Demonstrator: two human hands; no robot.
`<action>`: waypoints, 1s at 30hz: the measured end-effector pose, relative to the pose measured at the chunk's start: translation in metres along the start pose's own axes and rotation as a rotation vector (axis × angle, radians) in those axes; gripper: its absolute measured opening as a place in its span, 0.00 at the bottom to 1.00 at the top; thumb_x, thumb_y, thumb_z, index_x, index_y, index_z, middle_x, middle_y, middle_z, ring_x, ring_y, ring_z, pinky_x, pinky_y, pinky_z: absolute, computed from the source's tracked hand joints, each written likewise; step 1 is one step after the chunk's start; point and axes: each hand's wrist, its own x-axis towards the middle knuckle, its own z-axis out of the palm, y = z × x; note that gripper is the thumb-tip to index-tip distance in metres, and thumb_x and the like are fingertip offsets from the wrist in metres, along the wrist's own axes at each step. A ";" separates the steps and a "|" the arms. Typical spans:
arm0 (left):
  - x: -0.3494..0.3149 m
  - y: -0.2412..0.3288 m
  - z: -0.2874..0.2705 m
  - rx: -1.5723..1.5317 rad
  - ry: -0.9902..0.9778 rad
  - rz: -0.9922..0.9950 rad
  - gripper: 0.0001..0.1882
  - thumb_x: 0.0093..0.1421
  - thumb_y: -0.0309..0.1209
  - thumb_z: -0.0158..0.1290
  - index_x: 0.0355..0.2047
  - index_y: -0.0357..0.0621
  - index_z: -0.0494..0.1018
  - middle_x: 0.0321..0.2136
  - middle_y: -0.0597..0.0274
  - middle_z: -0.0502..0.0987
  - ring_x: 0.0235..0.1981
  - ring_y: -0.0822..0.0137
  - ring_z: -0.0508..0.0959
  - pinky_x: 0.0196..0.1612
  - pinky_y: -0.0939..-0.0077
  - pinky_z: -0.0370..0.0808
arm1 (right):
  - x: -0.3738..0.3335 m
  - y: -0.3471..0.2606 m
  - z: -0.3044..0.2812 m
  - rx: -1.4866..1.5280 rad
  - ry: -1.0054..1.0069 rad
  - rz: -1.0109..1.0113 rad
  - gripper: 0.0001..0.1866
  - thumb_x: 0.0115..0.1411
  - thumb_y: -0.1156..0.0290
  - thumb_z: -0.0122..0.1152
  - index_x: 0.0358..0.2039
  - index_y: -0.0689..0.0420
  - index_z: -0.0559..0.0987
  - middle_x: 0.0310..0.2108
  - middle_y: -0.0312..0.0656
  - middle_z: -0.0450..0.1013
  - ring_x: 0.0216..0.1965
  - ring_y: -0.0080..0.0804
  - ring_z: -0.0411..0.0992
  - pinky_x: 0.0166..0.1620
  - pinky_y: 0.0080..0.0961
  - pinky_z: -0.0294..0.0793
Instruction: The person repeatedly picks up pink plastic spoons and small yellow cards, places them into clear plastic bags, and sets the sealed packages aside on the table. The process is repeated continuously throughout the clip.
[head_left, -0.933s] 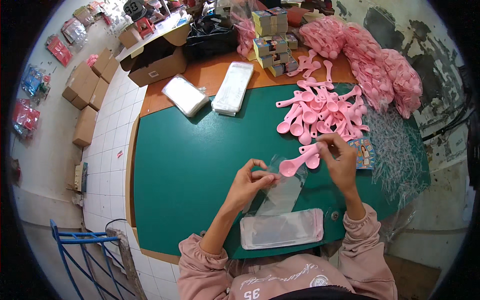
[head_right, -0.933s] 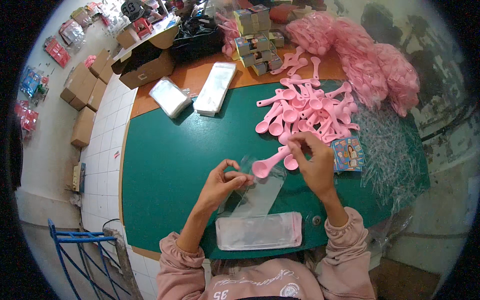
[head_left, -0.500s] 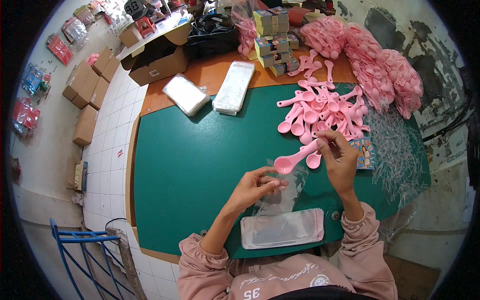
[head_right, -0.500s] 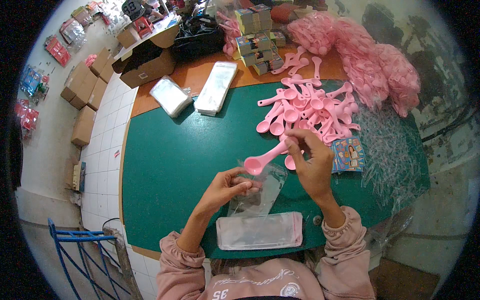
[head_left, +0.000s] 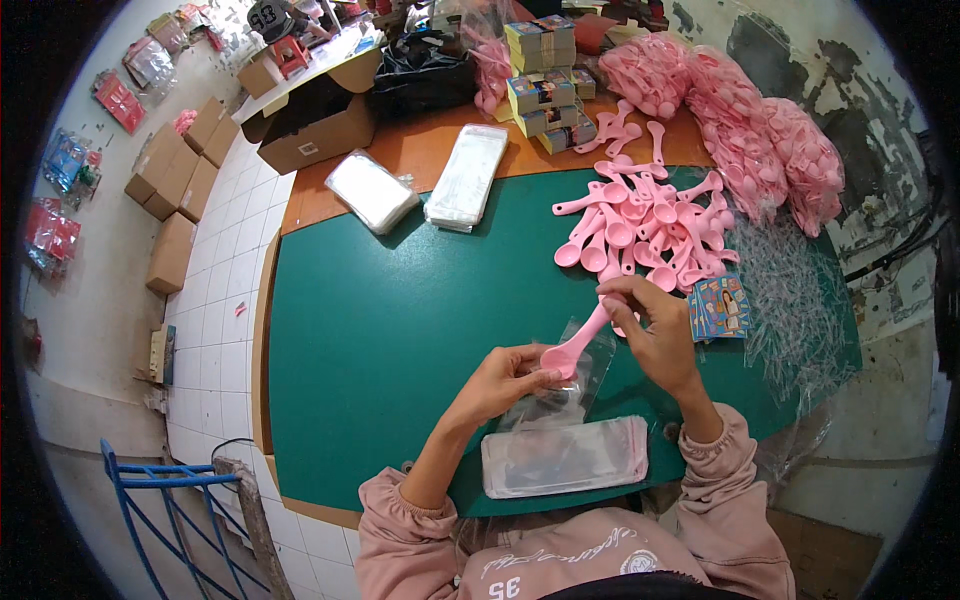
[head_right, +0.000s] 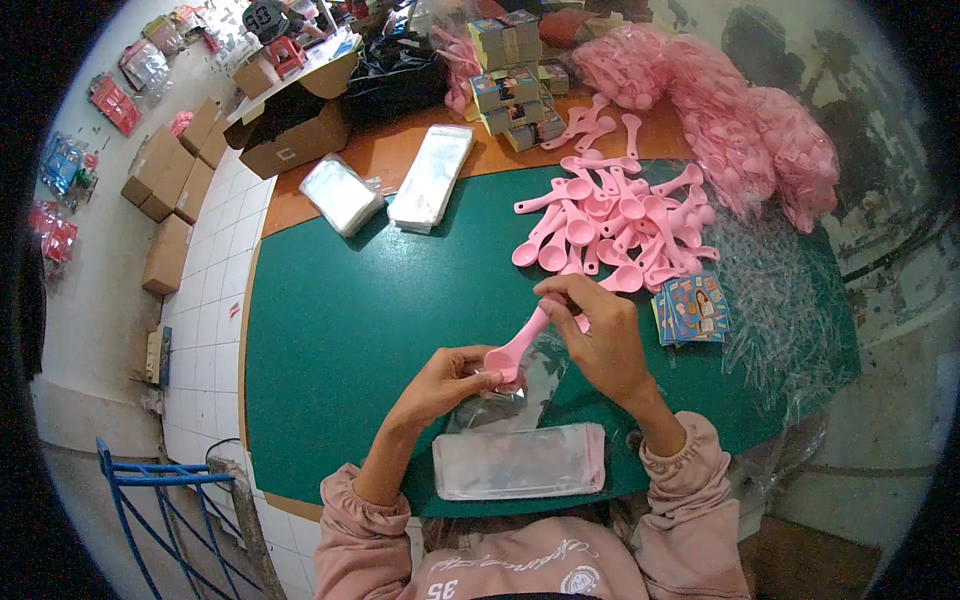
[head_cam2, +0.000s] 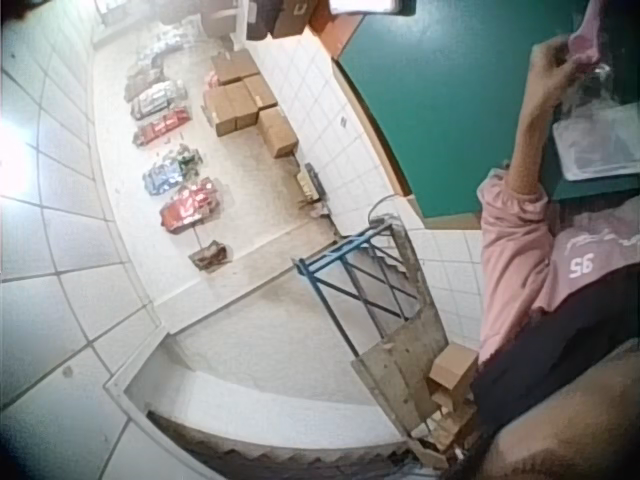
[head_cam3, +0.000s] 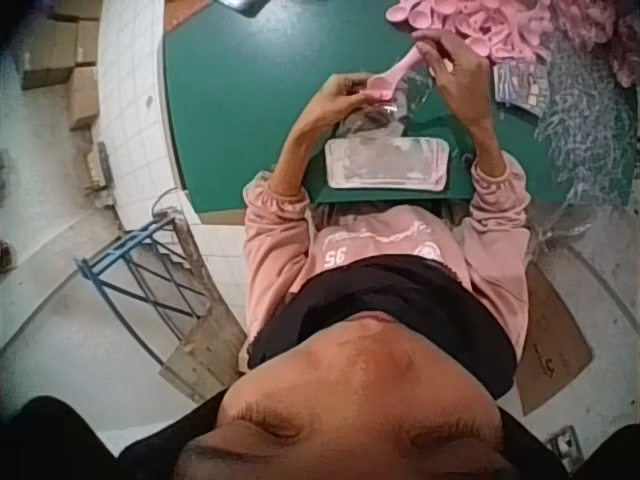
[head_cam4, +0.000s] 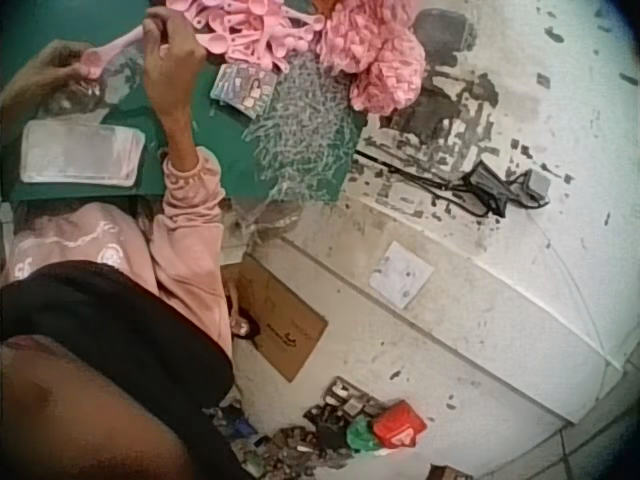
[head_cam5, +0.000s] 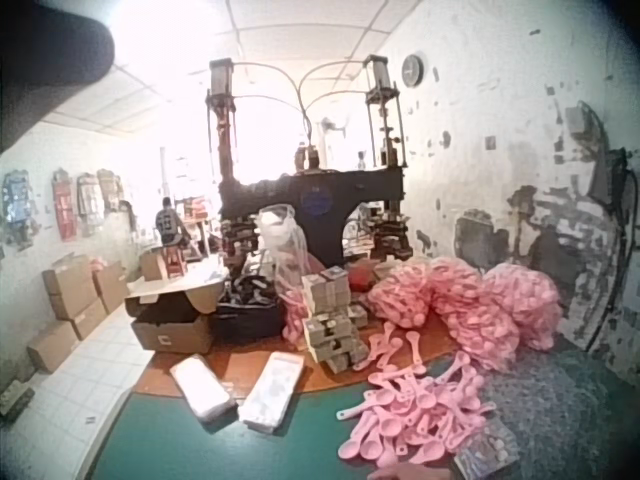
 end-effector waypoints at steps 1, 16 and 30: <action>0.001 -0.003 0.000 0.000 -0.001 0.001 0.21 0.56 0.32 0.51 0.48 0.33 0.66 0.34 0.61 0.76 0.34 0.76 0.75 0.36 0.84 0.71 | 0.000 0.000 0.000 -0.001 0.001 0.000 0.07 0.53 0.77 0.54 0.33 0.63 0.74 0.25 0.42 0.72 0.26 0.26 0.72 0.30 0.20 0.70; 0.010 -0.005 0.015 -0.003 0.112 0.262 0.25 0.54 0.27 0.52 0.52 0.36 0.60 0.36 0.56 0.75 0.34 0.76 0.74 0.36 0.80 0.72 | 0.000 -0.002 0.010 0.253 -0.395 0.161 0.10 0.51 0.72 0.59 0.27 0.62 0.68 0.20 0.39 0.71 0.23 0.21 0.71 0.27 0.18 0.70; -0.002 0.007 0.015 -0.209 0.133 0.181 0.19 0.64 0.38 0.37 0.38 0.33 0.71 0.27 0.67 0.74 0.26 0.83 0.70 0.26 0.89 0.65 | -0.016 0.001 -0.006 0.066 -0.334 -0.217 0.27 0.56 0.45 0.44 0.33 0.59 0.75 0.46 0.47 0.64 0.44 0.36 0.66 0.45 0.30 0.66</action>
